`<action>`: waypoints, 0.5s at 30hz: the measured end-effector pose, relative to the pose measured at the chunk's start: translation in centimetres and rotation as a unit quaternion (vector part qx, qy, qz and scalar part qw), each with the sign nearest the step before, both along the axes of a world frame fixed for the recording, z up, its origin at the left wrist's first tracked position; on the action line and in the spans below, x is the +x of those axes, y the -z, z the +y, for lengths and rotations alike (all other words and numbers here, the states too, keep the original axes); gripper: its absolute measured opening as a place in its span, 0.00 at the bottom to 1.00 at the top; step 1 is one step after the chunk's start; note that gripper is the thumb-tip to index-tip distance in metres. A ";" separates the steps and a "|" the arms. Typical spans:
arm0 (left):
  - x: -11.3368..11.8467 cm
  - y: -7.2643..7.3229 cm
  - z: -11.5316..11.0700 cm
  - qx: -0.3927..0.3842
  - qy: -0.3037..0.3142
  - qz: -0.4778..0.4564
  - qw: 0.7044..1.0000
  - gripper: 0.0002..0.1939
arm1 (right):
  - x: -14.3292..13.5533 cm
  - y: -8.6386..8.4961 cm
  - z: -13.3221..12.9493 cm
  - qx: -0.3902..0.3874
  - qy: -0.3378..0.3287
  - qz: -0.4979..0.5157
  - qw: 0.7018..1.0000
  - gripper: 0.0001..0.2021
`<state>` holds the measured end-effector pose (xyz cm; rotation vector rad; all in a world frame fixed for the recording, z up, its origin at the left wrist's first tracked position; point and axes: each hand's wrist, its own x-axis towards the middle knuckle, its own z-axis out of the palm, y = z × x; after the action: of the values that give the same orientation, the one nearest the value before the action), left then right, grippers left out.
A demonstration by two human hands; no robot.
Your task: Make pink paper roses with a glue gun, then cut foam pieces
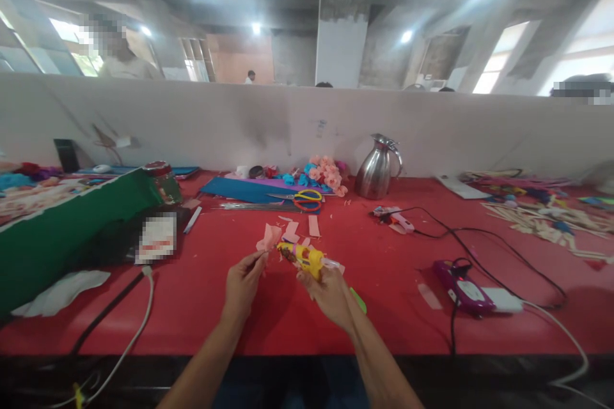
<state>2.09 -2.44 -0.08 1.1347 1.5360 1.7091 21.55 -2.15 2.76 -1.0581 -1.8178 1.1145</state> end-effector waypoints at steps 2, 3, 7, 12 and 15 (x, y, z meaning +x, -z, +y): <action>0.0 0.0 0.0 -0.003 -0.007 0.008 1.000 0.15 | -0.3 0.0 0.0 0.001 0.007 -0.008 1.000 0.22; -0.1 0.1 0.0 -0.006 -0.009 0.011 1.000 0.15 | -0.4 0.0 0.0 0.000 0.007 -0.009 1.000 0.22; -0.1 0.2 0.1 -0.007 -0.008 0.017 1.000 0.15 | -0.5 -0.3 0.0 0.007 0.001 -0.022 1.000 0.20; 0.0 0.1 0.0 -0.004 -0.001 0.016 1.000 0.15 | -0.8 -0.3 0.0 0.019 0.012 -0.050 0.999 0.17; 0.0 -0.1 -0.1 -0.005 0.004 0.013 1.000 0.15 | -0.9 -0.2 0.0 0.024 0.020 -0.048 0.998 0.15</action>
<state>2.09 -2.56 0.03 1.1611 1.5515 1.6856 20.63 -2.13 2.97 -1.1325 -1.8792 1.0071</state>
